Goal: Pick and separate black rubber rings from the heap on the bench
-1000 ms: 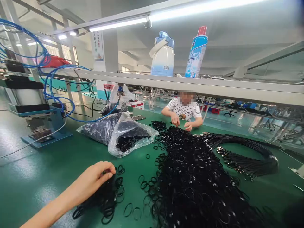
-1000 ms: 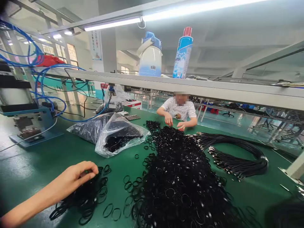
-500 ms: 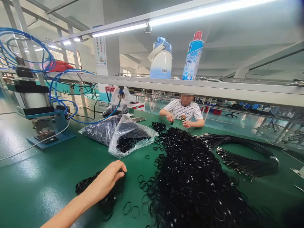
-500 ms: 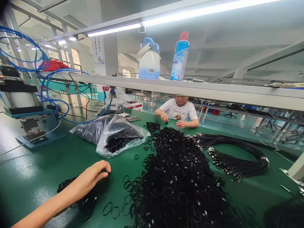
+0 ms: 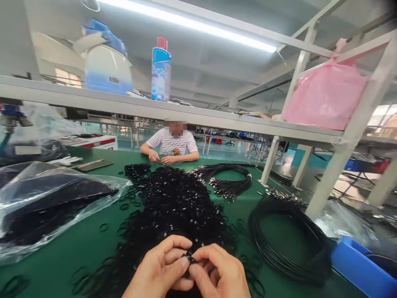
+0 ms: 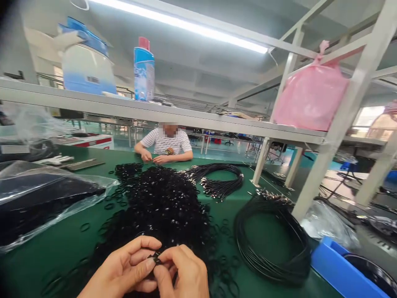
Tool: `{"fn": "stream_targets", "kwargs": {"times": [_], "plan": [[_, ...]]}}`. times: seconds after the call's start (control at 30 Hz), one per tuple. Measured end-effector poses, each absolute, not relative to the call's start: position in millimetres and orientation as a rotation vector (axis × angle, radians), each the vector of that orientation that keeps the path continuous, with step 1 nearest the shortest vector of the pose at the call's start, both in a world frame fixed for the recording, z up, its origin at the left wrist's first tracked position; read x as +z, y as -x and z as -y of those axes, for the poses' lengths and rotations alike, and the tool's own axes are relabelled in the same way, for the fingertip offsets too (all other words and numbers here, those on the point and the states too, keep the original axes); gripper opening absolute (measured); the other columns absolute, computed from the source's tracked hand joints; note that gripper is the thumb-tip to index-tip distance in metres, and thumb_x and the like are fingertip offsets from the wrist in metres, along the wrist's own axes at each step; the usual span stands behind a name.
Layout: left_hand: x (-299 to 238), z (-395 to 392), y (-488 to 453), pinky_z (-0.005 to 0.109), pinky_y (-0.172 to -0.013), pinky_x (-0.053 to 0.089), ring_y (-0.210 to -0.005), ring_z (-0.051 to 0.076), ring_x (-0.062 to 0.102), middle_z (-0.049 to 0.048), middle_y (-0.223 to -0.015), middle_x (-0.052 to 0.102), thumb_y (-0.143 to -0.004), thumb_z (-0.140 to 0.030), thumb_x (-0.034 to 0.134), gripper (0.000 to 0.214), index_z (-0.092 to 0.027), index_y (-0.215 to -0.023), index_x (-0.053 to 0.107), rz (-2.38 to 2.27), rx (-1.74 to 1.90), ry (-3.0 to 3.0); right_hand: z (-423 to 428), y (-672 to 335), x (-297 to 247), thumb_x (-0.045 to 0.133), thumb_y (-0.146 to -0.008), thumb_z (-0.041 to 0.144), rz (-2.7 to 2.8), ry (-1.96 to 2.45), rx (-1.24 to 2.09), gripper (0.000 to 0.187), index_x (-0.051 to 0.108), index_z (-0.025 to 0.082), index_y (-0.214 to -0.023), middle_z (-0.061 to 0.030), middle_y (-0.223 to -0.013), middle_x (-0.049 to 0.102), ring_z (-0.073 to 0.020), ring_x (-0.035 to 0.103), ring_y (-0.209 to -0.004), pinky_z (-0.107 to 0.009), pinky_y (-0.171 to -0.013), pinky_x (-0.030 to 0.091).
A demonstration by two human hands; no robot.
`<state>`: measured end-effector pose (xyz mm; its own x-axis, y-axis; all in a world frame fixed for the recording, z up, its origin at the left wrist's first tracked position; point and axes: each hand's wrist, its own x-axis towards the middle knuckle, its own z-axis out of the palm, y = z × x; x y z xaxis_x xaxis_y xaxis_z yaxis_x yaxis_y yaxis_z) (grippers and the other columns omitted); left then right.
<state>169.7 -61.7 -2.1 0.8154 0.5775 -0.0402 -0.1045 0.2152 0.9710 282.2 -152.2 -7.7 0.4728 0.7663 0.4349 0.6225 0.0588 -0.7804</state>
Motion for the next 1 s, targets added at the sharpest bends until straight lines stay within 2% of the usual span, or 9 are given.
{"fn": "stream_targets", "kwargs": {"times": [0.1, 0.17, 0.3, 0.4, 0.53, 0.63, 0.73, 0.83, 1.0], "plan": [[1.9, 62.8, -189.4, 0.028, -0.063, 0.054, -0.077, 0.02, 0.064, 0.0034, -0.08, 0.067, -0.069, -0.039, 0.073, 0.039, -0.018, -0.1, 0.062, -0.502, 0.516, -1.274, 157.5, -300.3, -0.7, 0.056, -0.072, 0.024, 1.052, 1.609, 0.321, 0.013, 0.067, 0.02, -0.07, -0.002, -0.063, 0.066, -0.0153, 0.06, -0.055, -0.022, -0.047, 0.039], [4.3, 64.7, -198.2, 0.025, -0.056, 0.053, -0.074, 0.019, 0.063, 0.0034, -0.076, 0.067, -0.069, -0.039, 0.073, 0.035, -0.016, -0.094, 0.064, -0.537, 0.561, -1.359, 159.5, -308.3, 3.0, 0.058, -0.07, 0.027, 0.927, 1.548, 0.457, 0.011, 0.065, 0.019, -0.07, -0.0031, -0.064, 0.068, -0.0176, 0.063, -0.057, -0.022, -0.047, 0.04], [4.0, 69.3, -203.4, 0.016, -0.038, 0.039, -0.044, 0.007, 0.048, -0.0021, -0.058, 0.059, -0.071, -0.044, 0.069, 0.03, -0.015, -0.076, 0.062, -0.592, 0.618, -1.587, 158.8, -314.4, 4.3, 0.064, -0.064, 0.027, 0.741, 1.386, 0.63, 0.014, 0.061, 0.015, -0.07, -0.0025, -0.061, 0.064, -0.0178, 0.064, -0.056, -0.022, -0.049, 0.044], [0.0, 67.4, -198.3, 0.014, -0.032, 0.034, -0.036, 0.004, 0.038, -0.0073, -0.048, 0.048, -0.071, -0.05, 0.067, 0.035, -0.017, -0.073, 0.057, -0.532, 0.538, -1.508, 158.3, -314.9, 2.5, 0.067, -0.062, 0.024, 0.714, 1.296, 0.716, 0.017, 0.062, 0.012, -0.073, -0.0009, -0.058, 0.061, -0.0147, 0.062, -0.052, -0.022, -0.049, 0.044], [-2.2, 61.8, -190.5, 0.016, -0.034, 0.04, -0.039, 0.007, 0.044, -0.0074, -0.05, 0.046, -0.07, -0.05, 0.068, 0.035, -0.017, -0.072, 0.057, -0.513, 0.508, -1.445, 159.3, -314.2, -0.1, 0.069, -0.064, 0.019, 0.78, 1.287, 0.783, 0.018, 0.066, 0.011, -0.079, -0.0008, -0.061, 0.062, -0.0117, 0.059, -0.053, -0.022, -0.054, 0.045], [-2.6, 61.0, -188.4, 0.016, -0.035, 0.04, -0.041, 0.008, 0.048, -0.0051, -0.054, 0.052, -0.073, -0.049, 0.065, 0.033, -0.017, -0.075, 0.057, -0.519, 0.512, -1.489, 158.0, -310.0, -2.6, 0.069, -0.066, 0.02, 0.809, 1.291, 0.804, 0.018, 0.067, 0.011, -0.081, -0.0008, -0.061, 0.063, -0.0117, 0.059, -0.054, -0.022, -0.056, 0.046], [-4.0, 62.2, -188.6, 0.015, -0.035, 0.036, -0.04, 0.007, 0.046, -0.0006, -0.057, 0.061, -0.08, -0.048, 0.057, 0.032, -0.016, -0.076, 0.056, -0.523, 0.472, -1.539, 155.6, -304.4, -5.0, 0.069, -0.067, 0.026, 0.785, 1.29, 0.795, 0.016, 0.065, 0.012, -0.073, -0.0012, -0.058, 0.062, -0.0128, 0.059, -0.053, -0.021, -0.05, 0.044], [-4.9, 61.7, -189.2, 0.014, -0.035, 0.032, -0.039, 0.005, 0.043, -0.0007, -0.056, 0.061, -0.081, -0.043, 0.057, 0.028, -0.015, -0.081, 0.057, -0.528, 0.497, -1.52, 156.2, -305.3, -4.8, 0.068, -0.068, 0.032, 0.733, 1.32, 0.708, 0.021, 0.06, 0.013, -0.064, -0.0013, -0.053, 0.059, -0.013, 0.057, -0.051, -0.019, -0.045, 0.041], [-6.0, 58.4, -189.7, 0.016, -0.037, 0.038, -0.044, 0.008, 0.048, -0.0002, -0.064, 0.061, -0.075, -0.038, 0.062, 0.026, -0.015, -0.088, 0.058, -0.554, 0.552, -1.416, 162.2, -316.1, 0.1, 0.066, -0.071, 0.044, 0.639, 1.319, 0.557, 0.03, 0.061, 0.015, -0.069, -0.0071, -0.073, 0.066, -0.0186, 0.063, -0.068, -0.021, -0.048, 0.045]]}}
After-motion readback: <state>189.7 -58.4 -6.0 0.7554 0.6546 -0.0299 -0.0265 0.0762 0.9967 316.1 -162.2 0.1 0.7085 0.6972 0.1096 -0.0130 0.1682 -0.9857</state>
